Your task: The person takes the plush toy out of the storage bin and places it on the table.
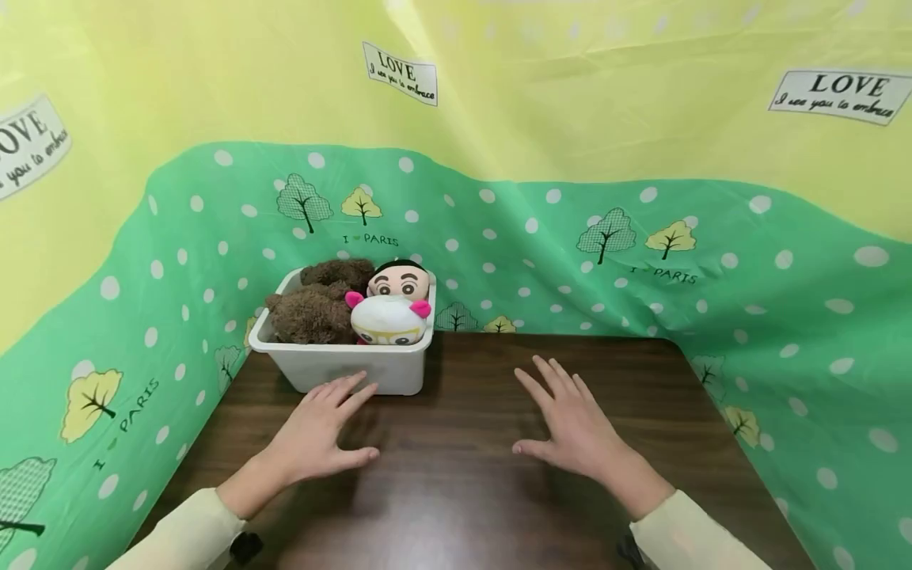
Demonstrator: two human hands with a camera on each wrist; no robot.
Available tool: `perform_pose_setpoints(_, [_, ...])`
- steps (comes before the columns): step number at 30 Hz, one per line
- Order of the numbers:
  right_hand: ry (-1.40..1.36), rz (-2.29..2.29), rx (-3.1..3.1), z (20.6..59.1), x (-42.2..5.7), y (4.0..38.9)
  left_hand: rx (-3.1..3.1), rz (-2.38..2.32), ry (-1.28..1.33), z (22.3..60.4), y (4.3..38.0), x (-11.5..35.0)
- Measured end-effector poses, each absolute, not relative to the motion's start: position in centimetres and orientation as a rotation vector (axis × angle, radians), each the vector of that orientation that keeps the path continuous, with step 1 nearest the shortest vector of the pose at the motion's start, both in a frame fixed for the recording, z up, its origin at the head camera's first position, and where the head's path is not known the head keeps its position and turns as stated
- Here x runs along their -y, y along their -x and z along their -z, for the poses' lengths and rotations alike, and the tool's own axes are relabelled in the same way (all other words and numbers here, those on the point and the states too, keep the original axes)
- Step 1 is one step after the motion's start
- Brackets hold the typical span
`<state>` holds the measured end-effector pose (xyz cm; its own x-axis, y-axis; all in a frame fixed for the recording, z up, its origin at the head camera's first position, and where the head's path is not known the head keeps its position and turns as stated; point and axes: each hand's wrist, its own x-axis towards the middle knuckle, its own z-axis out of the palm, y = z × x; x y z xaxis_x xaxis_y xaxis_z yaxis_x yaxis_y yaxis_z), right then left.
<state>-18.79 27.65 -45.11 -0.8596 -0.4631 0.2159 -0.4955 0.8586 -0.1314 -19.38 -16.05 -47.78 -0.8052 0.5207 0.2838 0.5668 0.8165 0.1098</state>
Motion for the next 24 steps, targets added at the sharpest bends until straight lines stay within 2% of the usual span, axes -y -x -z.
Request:
perform_pose_setpoints(9, [-0.748, -0.512, 2.811, 42.0, -25.0, 20.5, 2.785, 0.768, 0.611, 48.2, 20.4, 16.4])
perform_pose_setpoints(14, [-0.756, -0.635, 2.829, 40.2, -23.3, 22.6, 2.716, 1.456, 0.362, 48.2, 21.5, 16.5])
perform_pose_setpoints(19, [-0.798, -0.793, 2.808, 38.8, -21.7, 25.1, 2.442, 2.182, 0.007, 47.7, 22.5, 16.4])
perform_pose_setpoints(24, [-0.808, -0.951, 2.801, 37.4, -19.7, 27.5, 2.176, 2.554, -0.245, 46.5, 23.4, 16.9])
